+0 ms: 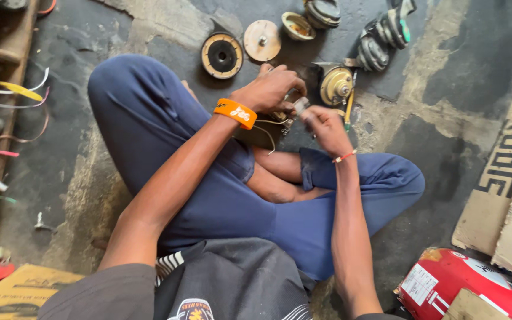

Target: The person sits on the floor and uses a wrench to tighten a nut on a small cylindrical electrical component. They hold the component steady with one hand while turning the wrench with the other.

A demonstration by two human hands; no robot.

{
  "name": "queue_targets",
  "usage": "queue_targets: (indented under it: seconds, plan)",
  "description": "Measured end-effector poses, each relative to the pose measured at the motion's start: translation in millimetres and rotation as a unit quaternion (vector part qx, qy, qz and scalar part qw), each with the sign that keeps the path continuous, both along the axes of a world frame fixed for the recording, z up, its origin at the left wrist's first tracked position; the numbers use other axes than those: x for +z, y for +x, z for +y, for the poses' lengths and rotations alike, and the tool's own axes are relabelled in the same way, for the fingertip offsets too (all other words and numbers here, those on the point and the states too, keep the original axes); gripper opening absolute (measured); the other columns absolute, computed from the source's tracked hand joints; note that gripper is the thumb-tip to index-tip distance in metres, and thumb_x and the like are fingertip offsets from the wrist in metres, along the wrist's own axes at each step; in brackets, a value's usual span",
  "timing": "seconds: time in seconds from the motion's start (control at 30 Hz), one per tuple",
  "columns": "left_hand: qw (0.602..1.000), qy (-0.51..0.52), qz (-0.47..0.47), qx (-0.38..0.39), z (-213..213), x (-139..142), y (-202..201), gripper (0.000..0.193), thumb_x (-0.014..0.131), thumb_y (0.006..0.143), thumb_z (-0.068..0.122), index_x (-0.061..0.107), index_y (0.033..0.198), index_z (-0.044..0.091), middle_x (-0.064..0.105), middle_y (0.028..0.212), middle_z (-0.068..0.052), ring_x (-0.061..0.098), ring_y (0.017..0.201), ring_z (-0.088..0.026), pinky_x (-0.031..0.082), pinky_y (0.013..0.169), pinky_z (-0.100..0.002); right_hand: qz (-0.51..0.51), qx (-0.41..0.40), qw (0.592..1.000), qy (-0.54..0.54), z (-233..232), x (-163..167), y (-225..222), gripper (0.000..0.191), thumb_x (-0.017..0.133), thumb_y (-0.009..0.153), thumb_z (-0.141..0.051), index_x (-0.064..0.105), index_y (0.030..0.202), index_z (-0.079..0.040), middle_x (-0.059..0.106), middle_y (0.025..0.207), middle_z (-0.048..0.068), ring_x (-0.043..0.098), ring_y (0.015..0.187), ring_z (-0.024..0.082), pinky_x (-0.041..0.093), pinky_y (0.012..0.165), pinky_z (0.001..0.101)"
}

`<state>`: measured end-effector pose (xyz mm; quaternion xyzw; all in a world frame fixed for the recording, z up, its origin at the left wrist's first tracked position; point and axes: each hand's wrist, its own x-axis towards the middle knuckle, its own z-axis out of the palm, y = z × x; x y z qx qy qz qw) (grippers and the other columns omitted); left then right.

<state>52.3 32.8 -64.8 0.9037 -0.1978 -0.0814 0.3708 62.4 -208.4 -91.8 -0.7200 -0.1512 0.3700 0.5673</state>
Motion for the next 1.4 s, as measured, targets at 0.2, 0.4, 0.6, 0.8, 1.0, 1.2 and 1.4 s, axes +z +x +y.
queue_targets:
  seconds: [0.2,0.4,0.6,0.8,1.0,1.2,1.4]
  plan:
    - [1.0,-0.014,-0.009,0.009,-0.2,-2.3,0.3,0.042,0.088,0.073,0.029,0.073,0.112,0.022,0.067,0.105,-0.001,0.057,0.111,-0.028,0.035,0.097,-0.053,-0.043,-0.021,0.999,-0.009,-2.3,2.4,2.4,0.023,0.059,0.106,-0.02,0.066,0.091,-0.004,0.054,0.071,-0.006,0.046,0.064,0.002,0.037,0.057,0.0199]
    - [1.0,-0.006,-0.001,0.005,-2.0,-4.0,0.0,0.039,0.087,0.076,0.028,0.073,0.112,0.022,0.067,0.105,-0.002,0.056,0.114,-0.028,0.035,0.097,-0.053,-0.039,-0.014,0.999,-0.035,-2.4,0.9,-1.0,0.023,0.062,0.103,-0.021,0.067,0.088,-0.004,0.056,0.07,-0.007,0.047,0.062,0.001,0.037,0.055,0.02]
    - [1.0,0.007,-0.011,0.006,-1.9,-10.8,2.0,0.045,0.087,0.072,0.033,0.072,0.113,0.023,0.066,0.107,-0.002,0.055,0.115,-0.028,0.034,0.097,-0.055,-0.024,-0.046,0.998,-0.04,-3.3,0.4,2.4,0.026,0.064,0.105,-0.022,0.068,0.087,-0.004,0.053,0.068,-0.007,0.043,0.06,0.002,0.031,0.052,0.0207]
    - [0.999,0.007,-0.041,0.0,-3.8,-20.1,0.4,0.044,0.086,0.076,0.035,0.071,0.115,0.025,0.065,0.106,-0.001,0.055,0.114,-0.028,0.034,0.094,-0.055,-0.017,-0.038,0.999,-0.009,-3.2,3.2,2.2,0.024,0.064,0.104,-0.023,0.068,0.088,-0.004,0.054,0.068,-0.009,0.044,0.059,0.0,0.033,0.052,0.0192]
    - [1.0,-0.011,-0.027,0.004,-2.0,-19.7,-1.2,0.044,0.088,0.074,0.035,0.069,0.113,0.024,0.065,0.105,0.001,0.056,0.113,-0.026,0.033,0.096,-0.054,-0.011,-0.017,0.997,-0.068,2.5,5.1,0.8,0.029,0.065,0.103,-0.026,0.067,0.083,-0.005,0.053,0.064,-0.008,0.043,0.057,0.0,0.031,0.05,0.0195]
    - [0.999,0.004,-0.03,-0.014,-0.5,-17.3,-2.8,0.046,0.088,0.072,0.04,0.071,0.113,0.028,0.064,0.105,0.001,0.055,0.113,-0.027,0.033,0.094,-0.055,0.01,-0.012,0.998,-0.06,0.7,5.6,-3.2,0.032,0.064,0.105,-0.027,0.066,0.081,-0.005,0.051,0.064,-0.008,0.041,0.057,0.0,0.03,0.05,0.0198]
    - [0.999,0.017,-0.035,-0.009,-2.7,-18.8,-3.9,0.047,0.087,0.071,0.042,0.072,0.115,0.03,0.063,0.105,0.0,0.054,0.114,-0.026,0.033,0.094,-0.055,-0.037,-0.031,0.998,-0.037,-2.1,1.4,0.4,0.03,0.062,0.105,-0.025,0.066,0.083,-0.006,0.054,0.067,-0.007,0.046,0.058,0.001,0.035,0.052,0.0201]
